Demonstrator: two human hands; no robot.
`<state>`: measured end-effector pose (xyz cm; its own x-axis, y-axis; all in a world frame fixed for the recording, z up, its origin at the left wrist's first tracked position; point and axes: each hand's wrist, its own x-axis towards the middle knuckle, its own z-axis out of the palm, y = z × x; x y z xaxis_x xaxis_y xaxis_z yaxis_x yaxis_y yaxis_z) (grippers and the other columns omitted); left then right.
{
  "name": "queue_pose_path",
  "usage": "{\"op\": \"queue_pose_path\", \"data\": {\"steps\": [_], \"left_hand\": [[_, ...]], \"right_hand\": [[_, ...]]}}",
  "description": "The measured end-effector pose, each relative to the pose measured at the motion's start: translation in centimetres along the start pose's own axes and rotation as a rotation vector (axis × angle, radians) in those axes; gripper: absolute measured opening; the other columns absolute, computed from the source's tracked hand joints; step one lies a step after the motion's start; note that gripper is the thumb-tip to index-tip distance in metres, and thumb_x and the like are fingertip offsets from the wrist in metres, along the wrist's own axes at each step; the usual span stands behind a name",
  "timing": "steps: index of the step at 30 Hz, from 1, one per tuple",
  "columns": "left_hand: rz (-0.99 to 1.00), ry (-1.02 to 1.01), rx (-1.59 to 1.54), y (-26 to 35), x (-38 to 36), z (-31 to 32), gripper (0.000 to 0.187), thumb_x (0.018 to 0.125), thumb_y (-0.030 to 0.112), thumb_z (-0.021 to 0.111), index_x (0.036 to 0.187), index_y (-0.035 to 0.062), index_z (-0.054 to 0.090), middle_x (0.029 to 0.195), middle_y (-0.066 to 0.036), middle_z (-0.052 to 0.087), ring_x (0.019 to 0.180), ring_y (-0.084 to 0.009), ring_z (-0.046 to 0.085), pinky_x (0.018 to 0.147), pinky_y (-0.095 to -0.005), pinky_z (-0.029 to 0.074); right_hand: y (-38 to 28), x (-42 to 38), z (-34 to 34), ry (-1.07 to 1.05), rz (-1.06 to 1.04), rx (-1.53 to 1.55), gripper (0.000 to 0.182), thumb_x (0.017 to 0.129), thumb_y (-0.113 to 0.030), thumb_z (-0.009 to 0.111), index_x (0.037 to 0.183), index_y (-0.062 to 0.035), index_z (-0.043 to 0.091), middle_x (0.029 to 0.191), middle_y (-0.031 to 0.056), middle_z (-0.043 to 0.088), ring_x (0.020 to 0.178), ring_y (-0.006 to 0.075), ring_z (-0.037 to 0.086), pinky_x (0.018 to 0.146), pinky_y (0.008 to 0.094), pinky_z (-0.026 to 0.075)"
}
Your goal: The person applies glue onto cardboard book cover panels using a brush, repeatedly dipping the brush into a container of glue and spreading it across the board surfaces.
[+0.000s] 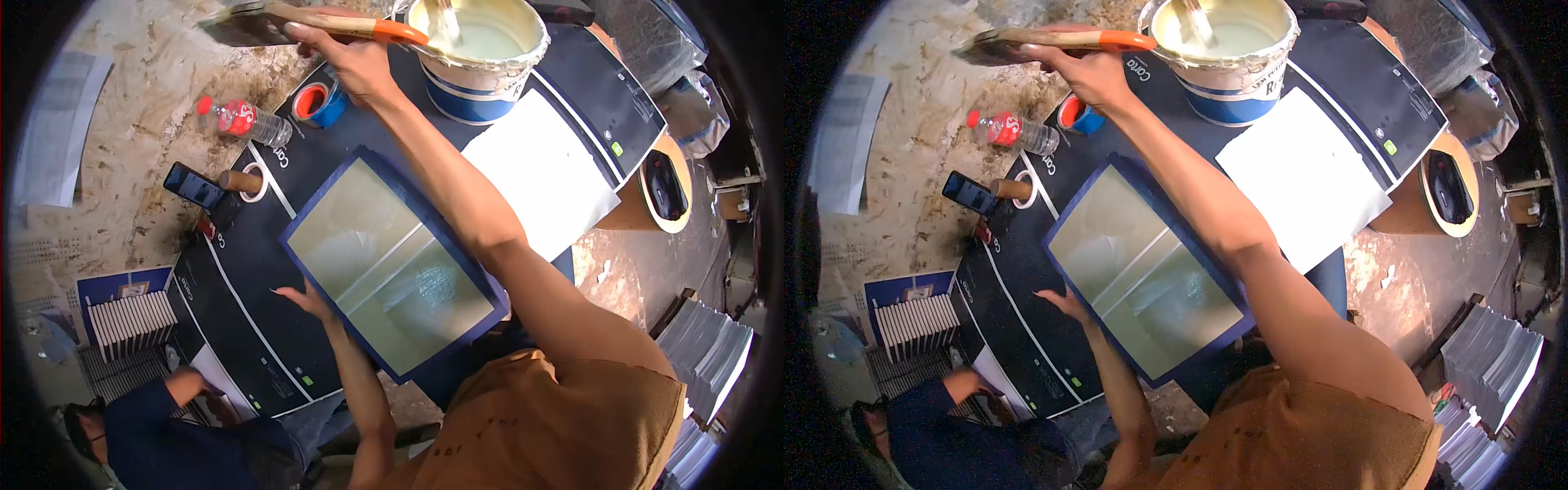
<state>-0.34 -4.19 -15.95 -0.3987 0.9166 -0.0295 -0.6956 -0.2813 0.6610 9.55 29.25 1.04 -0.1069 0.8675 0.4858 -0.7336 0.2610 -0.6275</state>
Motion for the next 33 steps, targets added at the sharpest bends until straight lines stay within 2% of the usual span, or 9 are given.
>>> {"op": "queue_pose_path", "data": {"steps": [4, 7, 9, 13, 15, 18, 25, 26, 33], "left_hand": [[-0.035, 0.084, 0.22, 0.9, -0.2, -0.5, 0.112, 0.087, 0.085, 0.01, 0.146, -0.0052, 0.038, 0.144, -0.014, 0.05, 0.132, -0.0255, 0.046, 0.113, -0.0378, 0.031], [-0.108, 0.415, 0.405, 1.8, -0.2, 2.3, 0.114, 0.085, 0.087, 0.017, 0.143, -0.0078, 0.041, 0.142, -0.016, 0.052, 0.13, -0.0268, 0.048, 0.111, -0.039, 0.035], [-0.131, 0.444, 0.302, 2.8, 0.1, 3.2, 0.109, 0.088, 0.084, 0.018, 0.14, -0.0078, 0.045, 0.139, -0.015, 0.055, 0.128, -0.0275, 0.05, 0.111, -0.0389, 0.035], [-0.176, 0.53, 0.134, 4.0, 0.7, 5.9, 0.104, 0.091, 0.08, 0.021, 0.138, -0.008, 0.048, 0.135, -0.015, 0.058, 0.126, -0.0291, 0.052, 0.11, -0.0387, 0.036], [-0.184, 0.516, 0.095, 4.4, 1.0, 5.9, 0.104, 0.091, 0.08, 0.022, 0.138, -0.0084, 0.049, 0.137, -0.016, 0.057, 0.127, -0.0294, 0.051, 0.111, -0.0389, 0.035], [-0.185, 0.508, 0.078, 4.4, 0.9, 6.7, 0.104, 0.09, 0.081, 0.025, 0.137, -0.0086, 0.049, 0.138, -0.016, 0.056, 0.127, -0.0296, 0.051, 0.111, -0.0392, 0.035], [-0.184, 0.512, 0.123, 4.5, 1.3, 7.9, 0.104, 0.089, 0.082, 0.027, 0.138, -0.0084, 0.048, 0.139, -0.017, 0.055, 0.128, -0.0284, 0.051, 0.11, -0.0389, 0.035], [-0.184, 0.508, 0.135, 4.4, 1.3, 7.7, 0.105, 0.089, 0.082, 0.027, 0.138, -0.0084, 0.048, 0.139, -0.017, 0.055, 0.128, -0.0281, 0.051, 0.11, -0.0387, 0.035], [-0.163, 0.584, 0.265, 4.0, 2.1, 9.3, 0.105, 0.091, 0.08, 0.02, 0.139, -0.0087, 0.047, 0.137, -0.016, 0.056, 0.126, -0.0267, 0.051, 0.113, -0.0375, 0.031]], "right_hand": [[-0.4, 2.6, 0.7, -0.135, -0.123, 0.095, 0.025, 0.081, -0.015, 0.082, 0.098, 0.0014, 0.072, 0.082, 0.0052, 0.071, 0.07, 0.0104, 0.065, 0.063, 0.0242, 0.054], [-0.6, 4.3, 1.3, -0.173, -0.162, 0.072, 0.02, 0.085, -0.013, 0.077, 0.097, 0.0018, 0.072, 0.08, 0.0039, 0.068, 0.071, 0.0118, 0.064, 0.065, 0.0246, 0.052], [-1.4, 5.5, 1.2, -0.278, -0.152, 0.021, 0.018, 0.093, -0.015, 0.069, 0.099, 0.0021, 0.07, 0.082, 0.0025, 0.065, 0.076, 0.012, 0.061, 0.069, 0.0239, 0.049], [0.0, 7.5, 0.8, -0.297, -0.314, 0.067, 0.022, 0.09, -0.017, 0.071, 0.1, 0.0016, 0.07, 0.083, 0.0041, 0.066, 0.075, 0.0121, 0.058, 0.067, 0.0244, 0.046], [-0.1, 7.7, 0.7, -0.279, -0.297, 0.145, 0.026, 0.089, -0.02, 0.073, 0.104, 0.0016, 0.069, 0.084, 0.0049, 0.066, 0.074, 0.0111, 0.057, 0.066, 0.0241, 0.044], [-1.1, 7.5, -0.7, -0.236, -0.011, 0.155, 0.045, 0.089, -0.026, 0.075, 0.123, -0.0003, 0.061, 0.083, 0.004, 0.066, 0.072, 0.0081, 0.057, 0.059, 0.0193, 0.04], [1.5, 8.4, 1.2, -0.252, -0.173, 0.482, 0.046, 0.088, -0.024, 0.077, 0.122, 0.002, 0.06, 0.09, 0.0044, 0.065, 0.075, 0.0108, 0.059, 0.065, 0.0216, 0.044], [0.6, 7.6, 0.5, -0.212, -0.058, 0.36, 0.043, 0.089, -0.021, 0.076, 0.121, 0.0024, 0.06, 0.095, 0.0059, 0.065, 0.078, 0.0125, 0.06, 0.068, 0.0241, 0.047], [2.4, 8.5, 0.9, -0.323, -0.181, 0.503, 0.038, 0.092, -0.019, 0.071, 0.12, 0.0029, 0.058, 0.097, 0.0071, 0.065, 0.079, 0.013, 0.06, 0.07, 0.0255, 0.049]]}}
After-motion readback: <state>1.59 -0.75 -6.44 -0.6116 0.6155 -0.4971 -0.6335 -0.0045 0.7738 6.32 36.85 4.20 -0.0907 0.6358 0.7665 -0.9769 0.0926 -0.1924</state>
